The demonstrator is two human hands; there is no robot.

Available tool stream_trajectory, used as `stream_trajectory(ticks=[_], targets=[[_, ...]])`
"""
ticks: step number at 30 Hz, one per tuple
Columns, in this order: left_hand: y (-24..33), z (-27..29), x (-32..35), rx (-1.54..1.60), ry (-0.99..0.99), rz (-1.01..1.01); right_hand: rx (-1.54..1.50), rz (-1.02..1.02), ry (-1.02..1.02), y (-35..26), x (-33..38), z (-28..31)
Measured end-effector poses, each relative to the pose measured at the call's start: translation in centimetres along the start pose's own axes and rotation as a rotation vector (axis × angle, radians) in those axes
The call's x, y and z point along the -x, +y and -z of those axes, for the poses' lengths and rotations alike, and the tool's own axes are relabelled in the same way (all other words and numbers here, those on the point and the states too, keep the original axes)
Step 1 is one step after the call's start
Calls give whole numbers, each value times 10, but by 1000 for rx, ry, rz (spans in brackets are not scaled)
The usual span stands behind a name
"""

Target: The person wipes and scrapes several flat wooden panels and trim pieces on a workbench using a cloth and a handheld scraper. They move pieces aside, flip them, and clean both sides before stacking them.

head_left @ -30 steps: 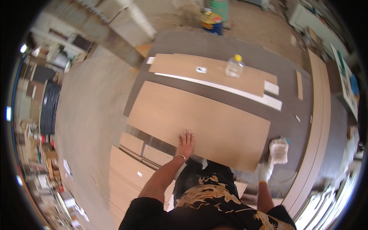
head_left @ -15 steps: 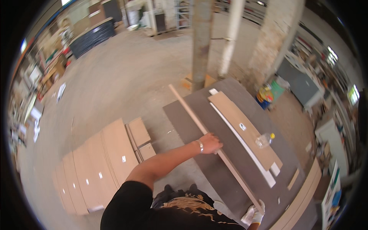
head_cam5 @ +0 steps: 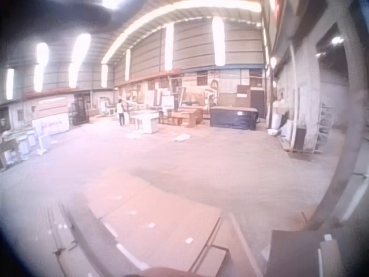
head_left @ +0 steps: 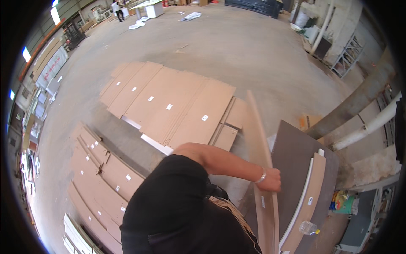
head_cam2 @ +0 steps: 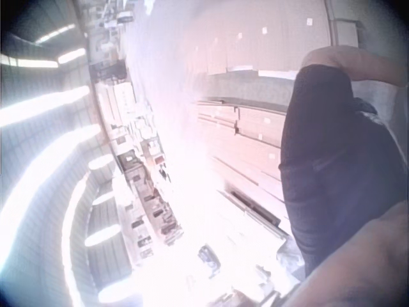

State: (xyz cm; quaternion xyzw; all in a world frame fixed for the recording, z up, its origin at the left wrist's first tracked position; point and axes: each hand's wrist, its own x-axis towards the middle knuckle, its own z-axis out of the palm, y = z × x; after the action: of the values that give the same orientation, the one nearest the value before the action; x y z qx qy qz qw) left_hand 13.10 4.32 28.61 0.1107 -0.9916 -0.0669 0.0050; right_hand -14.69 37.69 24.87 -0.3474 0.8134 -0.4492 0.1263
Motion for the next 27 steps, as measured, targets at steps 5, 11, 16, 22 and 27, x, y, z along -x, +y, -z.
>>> stream_trajectory(ticks=[5, 11, 16, 22, 27], targets=[[48, 8, 147, 115, 111, 436, -192, 9, -98, -5, -73, -2], [124, 18, 236, 150, 344, 952, -498, -78, -295, -26, -176, -193], [157, 23, 280, 161, 485, 1337, -1520, -597, -1936, -19, -52, -436], [138, 11, 352, 150, 585, 1583, -1165, -1365, -1478, -45, 135, -535], [86, 2, 437, 263, 481, 1582, -945, -1489, -1344, -104, 229, -581]])
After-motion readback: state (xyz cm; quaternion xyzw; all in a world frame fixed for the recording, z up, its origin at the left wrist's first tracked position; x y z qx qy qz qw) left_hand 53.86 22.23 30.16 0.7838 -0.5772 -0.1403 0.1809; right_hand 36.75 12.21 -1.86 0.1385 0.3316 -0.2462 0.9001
